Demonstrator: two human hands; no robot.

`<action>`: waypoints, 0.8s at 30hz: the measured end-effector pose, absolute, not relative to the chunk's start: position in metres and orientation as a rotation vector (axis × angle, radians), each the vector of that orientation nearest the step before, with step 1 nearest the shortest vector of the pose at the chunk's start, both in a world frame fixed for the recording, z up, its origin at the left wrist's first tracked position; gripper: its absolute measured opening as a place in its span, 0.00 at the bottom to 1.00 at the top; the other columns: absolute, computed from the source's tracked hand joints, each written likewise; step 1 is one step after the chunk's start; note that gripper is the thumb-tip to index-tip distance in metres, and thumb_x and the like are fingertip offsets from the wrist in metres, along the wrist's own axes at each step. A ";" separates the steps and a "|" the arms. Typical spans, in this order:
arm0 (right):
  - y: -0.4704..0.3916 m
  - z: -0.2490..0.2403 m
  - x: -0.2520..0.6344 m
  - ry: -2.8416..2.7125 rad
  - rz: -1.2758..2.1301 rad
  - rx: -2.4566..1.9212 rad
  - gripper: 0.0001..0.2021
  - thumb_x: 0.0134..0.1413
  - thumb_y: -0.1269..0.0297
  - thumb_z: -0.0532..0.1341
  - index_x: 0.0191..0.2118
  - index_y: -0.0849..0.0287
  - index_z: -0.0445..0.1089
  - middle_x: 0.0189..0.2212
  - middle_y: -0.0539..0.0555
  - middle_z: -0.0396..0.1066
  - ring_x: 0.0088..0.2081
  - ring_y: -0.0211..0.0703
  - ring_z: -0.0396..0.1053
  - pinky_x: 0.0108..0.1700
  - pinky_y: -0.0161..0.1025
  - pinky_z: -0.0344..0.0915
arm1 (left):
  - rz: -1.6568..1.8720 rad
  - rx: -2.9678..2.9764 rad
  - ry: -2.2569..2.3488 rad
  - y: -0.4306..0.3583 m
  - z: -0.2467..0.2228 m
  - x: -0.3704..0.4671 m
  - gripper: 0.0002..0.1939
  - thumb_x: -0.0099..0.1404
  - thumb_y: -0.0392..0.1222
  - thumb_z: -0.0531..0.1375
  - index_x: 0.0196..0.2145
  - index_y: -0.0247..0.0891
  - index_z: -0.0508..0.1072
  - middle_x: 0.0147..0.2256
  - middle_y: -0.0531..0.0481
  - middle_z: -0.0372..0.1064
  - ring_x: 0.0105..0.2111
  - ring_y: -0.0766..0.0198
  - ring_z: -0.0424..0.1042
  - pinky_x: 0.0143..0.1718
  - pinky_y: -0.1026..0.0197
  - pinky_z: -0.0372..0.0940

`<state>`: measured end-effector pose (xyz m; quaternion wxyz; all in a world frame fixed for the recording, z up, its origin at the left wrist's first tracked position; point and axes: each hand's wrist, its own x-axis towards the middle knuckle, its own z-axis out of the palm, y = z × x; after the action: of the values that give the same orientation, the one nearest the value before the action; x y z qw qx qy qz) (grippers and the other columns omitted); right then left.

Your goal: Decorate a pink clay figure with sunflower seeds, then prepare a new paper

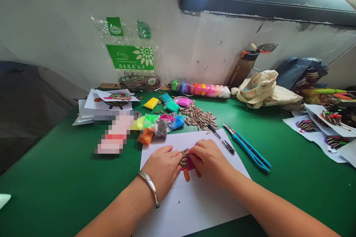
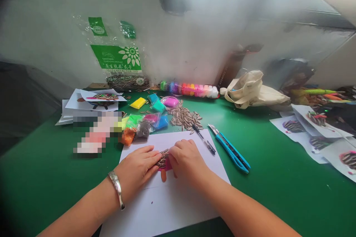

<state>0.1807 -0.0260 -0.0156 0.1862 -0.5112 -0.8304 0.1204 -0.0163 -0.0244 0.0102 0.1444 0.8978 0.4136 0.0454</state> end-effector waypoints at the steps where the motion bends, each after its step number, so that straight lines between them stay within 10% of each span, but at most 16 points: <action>1: -0.026 -0.016 0.180 -2.338 0.341 -1.437 0.13 0.57 0.71 0.58 0.21 0.60 0.68 0.24 0.49 0.66 0.31 0.38 0.61 0.38 0.38 0.49 | 0.130 2.588 1.193 -0.024 0.010 -0.016 0.11 0.65 0.33 0.55 0.43 0.37 0.73 0.44 0.48 0.74 0.51 0.49 0.66 0.54 0.45 0.62; 24: 0.019 -0.020 0.246 -2.270 -0.083 -1.725 0.12 0.59 0.70 0.56 0.38 0.52 0.77 0.34 0.52 0.74 0.36 0.43 0.64 0.36 0.38 0.53 | 0.167 2.525 1.222 -0.014 0.021 -0.032 0.13 0.69 0.34 0.49 0.40 0.37 0.73 0.38 0.46 0.72 0.40 0.57 0.71 0.43 0.54 0.67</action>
<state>0.2458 0.0190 -0.0197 0.1442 -0.5986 -0.7874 -0.0289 -0.0317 -0.0136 0.0206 0.1649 0.8863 0.4287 0.0588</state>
